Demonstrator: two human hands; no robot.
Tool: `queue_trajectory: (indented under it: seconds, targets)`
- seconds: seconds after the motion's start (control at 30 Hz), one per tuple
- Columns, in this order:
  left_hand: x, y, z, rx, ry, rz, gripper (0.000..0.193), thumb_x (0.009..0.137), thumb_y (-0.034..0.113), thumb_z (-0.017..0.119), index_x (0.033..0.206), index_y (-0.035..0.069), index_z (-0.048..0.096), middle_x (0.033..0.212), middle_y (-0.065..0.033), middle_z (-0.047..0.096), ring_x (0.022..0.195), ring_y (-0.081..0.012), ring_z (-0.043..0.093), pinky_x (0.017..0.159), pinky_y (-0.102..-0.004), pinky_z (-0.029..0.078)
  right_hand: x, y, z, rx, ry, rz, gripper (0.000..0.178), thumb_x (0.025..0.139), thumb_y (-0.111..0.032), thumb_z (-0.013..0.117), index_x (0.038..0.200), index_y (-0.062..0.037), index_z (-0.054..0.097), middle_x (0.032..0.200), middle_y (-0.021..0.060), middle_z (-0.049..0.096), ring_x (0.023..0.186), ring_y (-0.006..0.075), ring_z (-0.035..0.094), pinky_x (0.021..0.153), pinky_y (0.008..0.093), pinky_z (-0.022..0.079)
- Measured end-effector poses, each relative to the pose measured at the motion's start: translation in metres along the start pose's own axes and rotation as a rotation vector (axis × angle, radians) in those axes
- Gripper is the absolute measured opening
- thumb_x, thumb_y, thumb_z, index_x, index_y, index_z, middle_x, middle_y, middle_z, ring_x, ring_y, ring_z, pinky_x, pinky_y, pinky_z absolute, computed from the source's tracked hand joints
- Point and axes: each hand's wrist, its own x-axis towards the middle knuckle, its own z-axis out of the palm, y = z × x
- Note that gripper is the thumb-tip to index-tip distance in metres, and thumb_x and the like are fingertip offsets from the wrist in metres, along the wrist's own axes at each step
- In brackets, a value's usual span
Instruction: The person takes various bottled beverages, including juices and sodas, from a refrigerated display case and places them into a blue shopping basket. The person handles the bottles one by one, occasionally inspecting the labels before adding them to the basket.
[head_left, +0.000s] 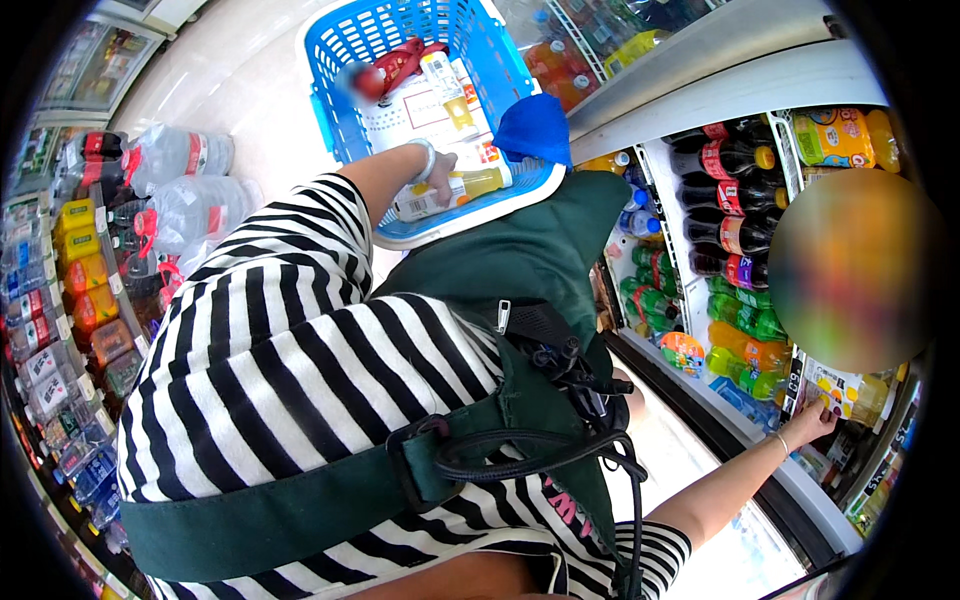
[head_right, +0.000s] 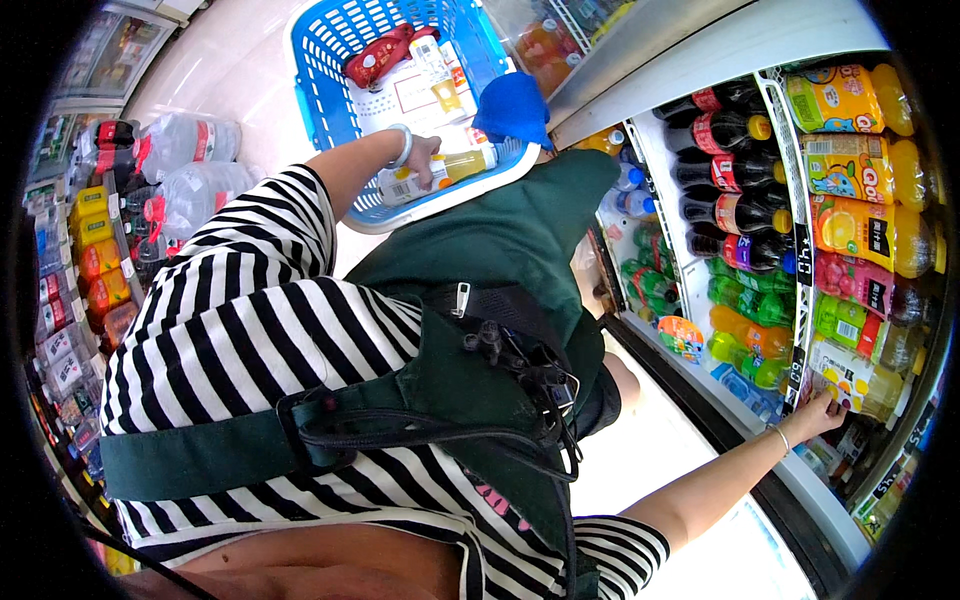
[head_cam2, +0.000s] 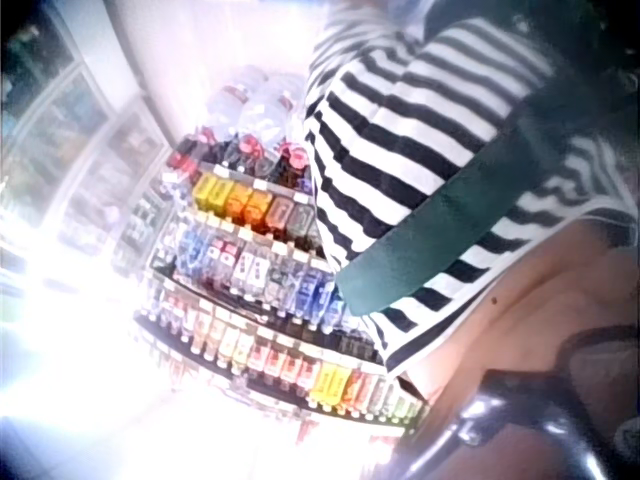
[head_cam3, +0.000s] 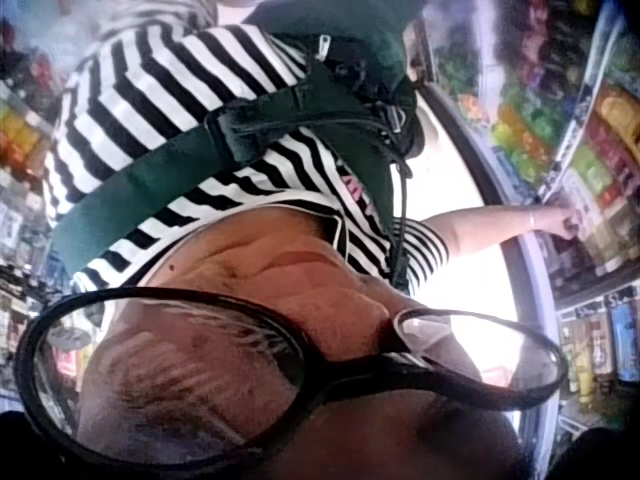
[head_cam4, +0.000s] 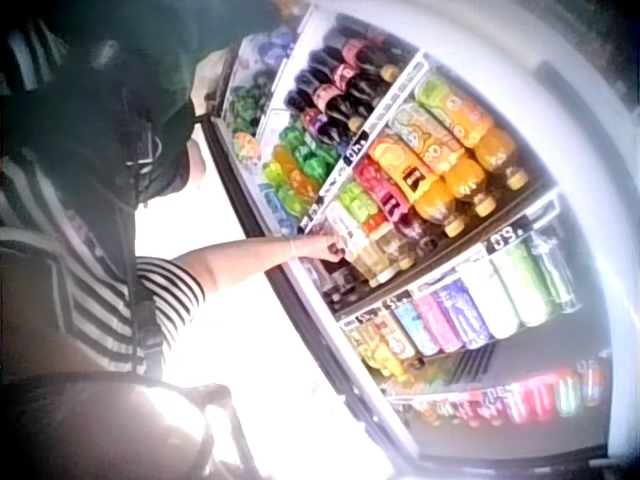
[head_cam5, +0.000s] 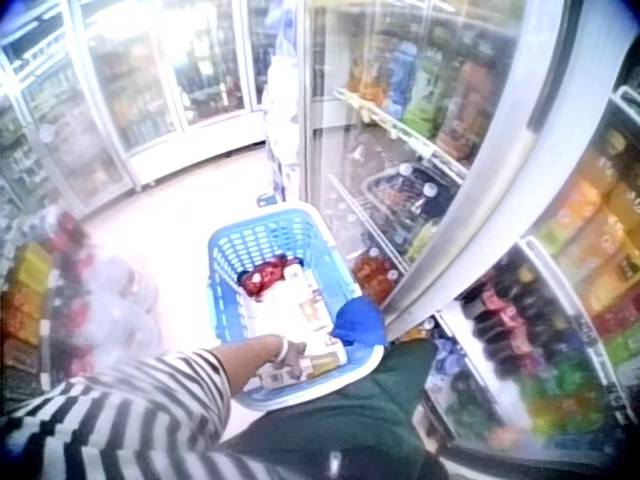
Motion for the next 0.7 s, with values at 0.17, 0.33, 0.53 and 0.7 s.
queue_trajectory:
  seconds: [0.17,0.33,0.53,0.7]
  targets:
    - [-0.019,0.004,-0.012,-0.014,0.121,-0.034,0.075,0.049,0.028,0.073,0.109,-0.009,0.046,0.098,-0.0205,0.058,0.084,-0.0286,0.060,0.073,-0.0396,0.049,-0.014,-0.022,0.012,0.033,-0.038,0.027,0.051,0.075,-0.003,0.053,0.120,0.0055,0.029,0.115,0.0181,0.044,0.101,0.0254,0.049,0.083,0.0344,0.045]
    - [-0.049,-0.005,-0.053,-0.165,0.130,-0.085,0.068,0.060,0.047,0.060,0.101,-0.007,0.058,0.100,-0.0158,0.061,0.083,-0.0262,0.061,0.071,-0.0313,0.049,-0.003,-0.003,0.001,-0.011,-0.001,-0.004,0.051,0.077,-0.003,0.052,0.121,0.0051,0.028,0.115,0.0176,0.045,0.100,0.0255,0.049,0.081,0.0327,0.045]
    - [-0.067,-0.023,-0.063,-0.336,0.218,-0.141,0.062,0.064,0.043,0.063,0.106,-0.002,0.057,0.104,-0.0146,0.059,0.090,-0.0263,0.058,0.076,-0.0309,0.045,0.001,0.000,0.002,-0.020,-0.014,-0.026,0.050,0.078,-0.003,0.051,0.121,0.0041,0.028,0.114,0.0168,0.045,0.098,0.0248,0.049,0.081,0.0334,0.045]
    - [-0.102,-0.008,-0.058,-0.675,0.365,0.092,0.059,0.066,0.032,0.066,0.106,-0.009,0.052,0.096,-0.0164,0.060,0.079,-0.0209,0.062,0.068,-0.0278,0.049,0.002,0.006,-0.003,-0.001,0.051,-0.055,0.046,0.078,-0.005,0.053,0.118,0.0028,0.033,0.108,0.0145,0.049,0.096,0.0225,0.050,0.082,0.0344,0.045]
